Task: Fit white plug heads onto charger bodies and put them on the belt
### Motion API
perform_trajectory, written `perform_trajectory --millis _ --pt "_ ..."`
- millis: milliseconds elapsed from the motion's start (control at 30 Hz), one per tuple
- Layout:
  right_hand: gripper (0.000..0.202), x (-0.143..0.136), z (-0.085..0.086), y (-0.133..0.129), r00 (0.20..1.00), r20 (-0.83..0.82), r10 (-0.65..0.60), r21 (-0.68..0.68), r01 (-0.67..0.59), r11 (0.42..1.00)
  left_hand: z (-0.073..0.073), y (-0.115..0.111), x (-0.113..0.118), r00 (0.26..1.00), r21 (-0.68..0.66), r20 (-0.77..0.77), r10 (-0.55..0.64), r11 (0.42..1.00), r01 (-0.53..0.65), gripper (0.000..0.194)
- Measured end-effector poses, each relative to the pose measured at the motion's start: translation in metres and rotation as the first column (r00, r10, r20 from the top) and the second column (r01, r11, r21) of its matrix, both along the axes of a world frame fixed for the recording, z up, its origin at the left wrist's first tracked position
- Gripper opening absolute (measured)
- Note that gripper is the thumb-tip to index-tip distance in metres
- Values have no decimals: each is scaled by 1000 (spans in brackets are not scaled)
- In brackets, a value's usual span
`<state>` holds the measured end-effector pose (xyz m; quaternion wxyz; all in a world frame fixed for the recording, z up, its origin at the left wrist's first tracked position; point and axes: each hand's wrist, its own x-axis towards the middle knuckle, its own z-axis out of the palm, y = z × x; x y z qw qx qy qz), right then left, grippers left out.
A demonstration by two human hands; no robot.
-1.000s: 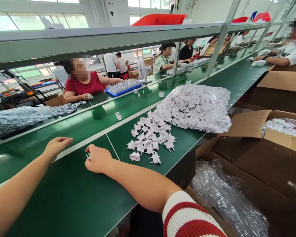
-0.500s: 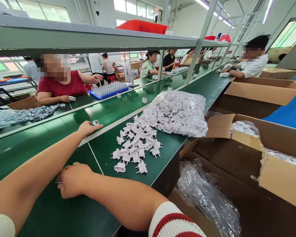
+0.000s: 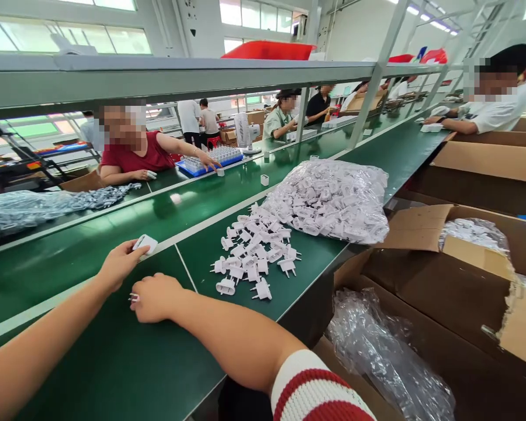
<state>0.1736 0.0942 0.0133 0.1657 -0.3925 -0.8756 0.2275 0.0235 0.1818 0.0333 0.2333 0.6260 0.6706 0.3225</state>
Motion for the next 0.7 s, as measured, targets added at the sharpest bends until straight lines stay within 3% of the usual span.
perform_trajectory --millis 100,167,267,333,467,700 --pt "27 3 0 3 998 -45 -42 -79 38 996 -3 -63 -41 997 -12 68 36 999 -35 71" --pt "27 5 1 4 993 -87 -79 -132 67 989 -4 -107 -56 994 -51 107 28 998 -22 72" --pt "22 7 0 5 977 -164 -134 -201 100 974 -5 -165 -57 993 -77 107 -47 995 56 63" --pt "20 8 -2 5 961 -219 -168 -244 113 963 -6 -192 -48 985 -36 63 -162 986 165 50" --pt "17 10 -8 5 918 -321 -235 -324 127 938 -16 -214 -37 942 39 -24 -334 942 335 32" --pt "24 4 -15 8 758 -527 -385 -446 139 884 -39 -209 -45 949 65 59 -309 950 305 47"
